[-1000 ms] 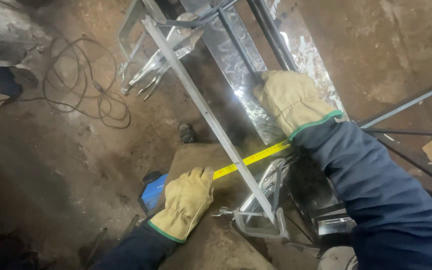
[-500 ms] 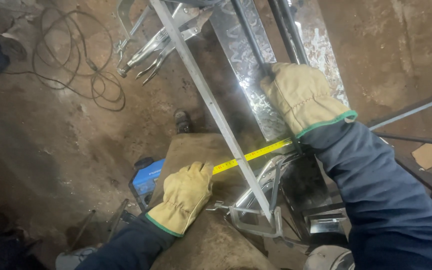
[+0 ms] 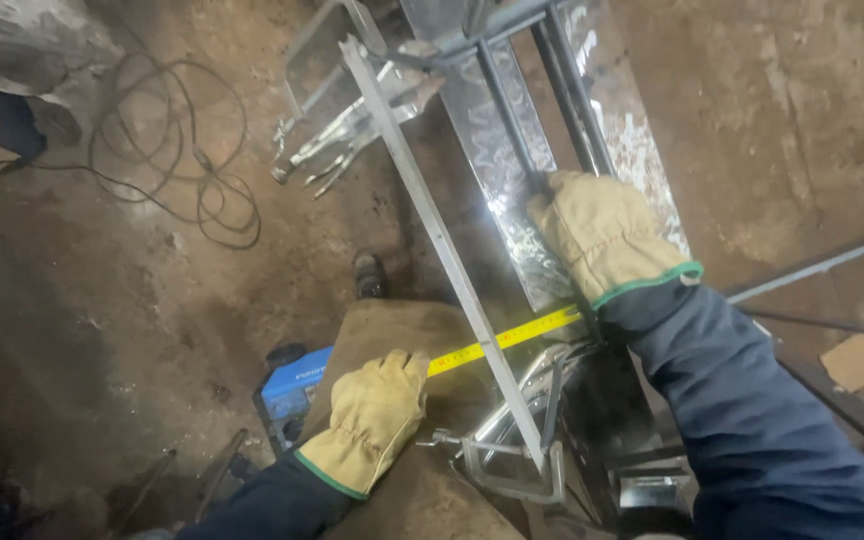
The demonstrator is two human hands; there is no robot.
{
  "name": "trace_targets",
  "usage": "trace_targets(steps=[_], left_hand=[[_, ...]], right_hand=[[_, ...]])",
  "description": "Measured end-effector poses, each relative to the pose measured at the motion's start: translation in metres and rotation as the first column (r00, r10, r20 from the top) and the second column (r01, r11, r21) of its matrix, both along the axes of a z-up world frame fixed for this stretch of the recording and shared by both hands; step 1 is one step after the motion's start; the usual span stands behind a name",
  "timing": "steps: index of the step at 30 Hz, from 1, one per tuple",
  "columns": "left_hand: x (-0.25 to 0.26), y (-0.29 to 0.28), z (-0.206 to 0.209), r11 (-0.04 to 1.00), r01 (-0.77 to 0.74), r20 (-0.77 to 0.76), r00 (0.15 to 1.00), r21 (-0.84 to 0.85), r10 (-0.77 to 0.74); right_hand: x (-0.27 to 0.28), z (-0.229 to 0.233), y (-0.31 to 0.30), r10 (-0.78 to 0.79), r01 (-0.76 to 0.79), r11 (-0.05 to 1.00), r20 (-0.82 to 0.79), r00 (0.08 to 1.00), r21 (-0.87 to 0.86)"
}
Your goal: The person positions metal bars and a frame on a welding table, secures them with locking pliers and clamps, and measures the assembly with a tape measure. They then weld the joints with a welding torch, producing sparks, and re-check the fit of the clamped pieces.
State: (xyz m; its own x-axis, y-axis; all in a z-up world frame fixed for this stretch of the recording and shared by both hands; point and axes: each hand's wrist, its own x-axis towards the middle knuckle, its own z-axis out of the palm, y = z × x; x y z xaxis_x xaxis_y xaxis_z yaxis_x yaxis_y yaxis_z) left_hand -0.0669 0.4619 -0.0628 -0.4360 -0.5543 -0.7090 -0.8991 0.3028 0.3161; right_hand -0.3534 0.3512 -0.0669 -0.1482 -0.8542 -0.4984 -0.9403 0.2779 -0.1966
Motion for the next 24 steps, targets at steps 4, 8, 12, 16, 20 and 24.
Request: trace_targets(steps=[4, 8, 12, 16, 20, 24], left_hand=[[0.0, -0.004, 0.008, 0.997, 0.021, 0.038, 0.999, 0.081, -0.024], [0.004, -0.005, 0.014, 0.996, -0.011, 0.066, 0.998, 0.085, 0.005], [0.007, -0.006, 0.018, 0.993, -0.001, 0.068, 0.998, 0.12, -0.007], [0.011, -0.002, 0.014, 0.994, -0.009, 0.056, 0.998, 0.109, 0.003], [0.016, 0.003, 0.006, 0.993, -0.025, 0.055, 0.998, 0.119, 0.019], [0.02, 0.004, 0.007, 0.993, -0.02, 0.046, 0.999, 0.115, 0.015]], right_hand=[[0.003, 0.004, -0.001, -0.033, 0.034, 0.999, 0.051, 0.998, -0.017], [0.001, -0.003, 0.0, -0.044, 0.045, 0.999, 0.027, 0.999, -0.003], [-0.003, -0.011, 0.001, -0.047, 0.047, 0.999, 0.054, 0.997, 0.001], [-0.003, -0.019, -0.001, -0.012, 0.014, 0.998, -0.028, 1.0, 0.059], [-0.008, -0.023, 0.001, 0.014, -0.012, 0.997, -0.028, 1.0, 0.073], [-0.007, -0.015, 0.002, 0.006, -0.006, 1.0, 0.067, 0.998, 0.003]])
